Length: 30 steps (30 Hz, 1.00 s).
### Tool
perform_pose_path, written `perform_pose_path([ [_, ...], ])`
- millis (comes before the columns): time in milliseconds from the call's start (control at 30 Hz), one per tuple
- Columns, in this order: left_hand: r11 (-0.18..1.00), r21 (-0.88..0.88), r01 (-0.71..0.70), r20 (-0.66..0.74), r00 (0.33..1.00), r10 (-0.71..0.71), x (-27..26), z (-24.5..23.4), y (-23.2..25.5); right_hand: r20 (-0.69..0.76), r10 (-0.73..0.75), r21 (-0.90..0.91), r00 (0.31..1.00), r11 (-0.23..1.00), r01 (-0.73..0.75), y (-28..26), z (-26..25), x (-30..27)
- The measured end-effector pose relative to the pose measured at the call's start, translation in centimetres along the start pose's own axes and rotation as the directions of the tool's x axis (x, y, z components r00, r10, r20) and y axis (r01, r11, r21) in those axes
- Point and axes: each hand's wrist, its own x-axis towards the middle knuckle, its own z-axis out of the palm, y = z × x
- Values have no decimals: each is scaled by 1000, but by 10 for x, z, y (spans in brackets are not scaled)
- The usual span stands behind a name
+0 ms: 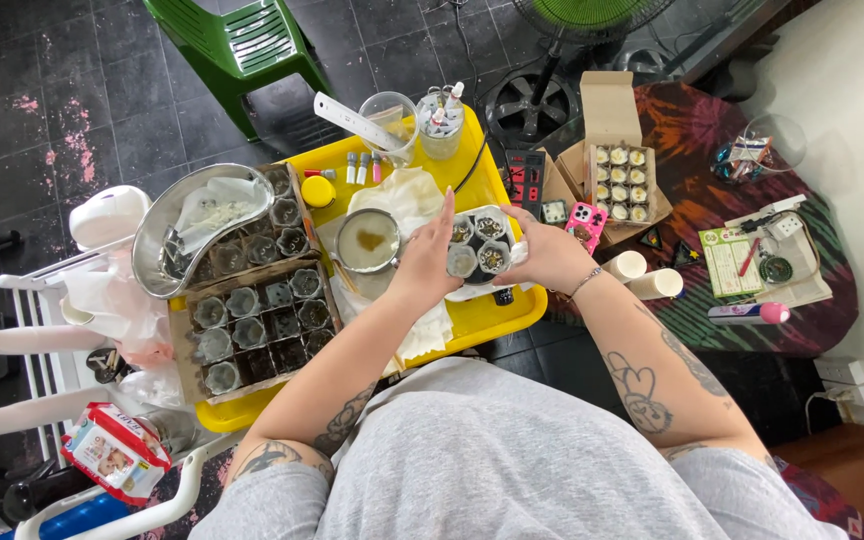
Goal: Placing decorative elements like dried flowers into a candle jar using chopsticks.
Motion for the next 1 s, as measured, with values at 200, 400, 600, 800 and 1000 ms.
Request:
perform_pose_path([
  [200, 996, 25, 88, 48, 995, -89, 1, -2, 4, 9, 12, -24, 1000, 1000, -11, -3, -2, 0],
  [400, 998, -22, 52, 14, 999, -52, -2, -3, 2, 12, 32, -10, 999, 999, -31, -6, -1, -3],
  [600, 1000, -23, -11, -24, 1000, 10, -3, -4, 2, 4, 18, -15, 1000, 1000, -18, -4, -2, -5],
  [800, 996, 42, 74, 17, 997, -75, -9, -22, 11, -39, -24, 2, 999, 1000, 25, -6, -12, -20],
  [1000, 785, -619, 23, -80, 993, -92, -35, -26, -16, -348, -204, 546, 915, 749, 375, 37, 6, -40],
])
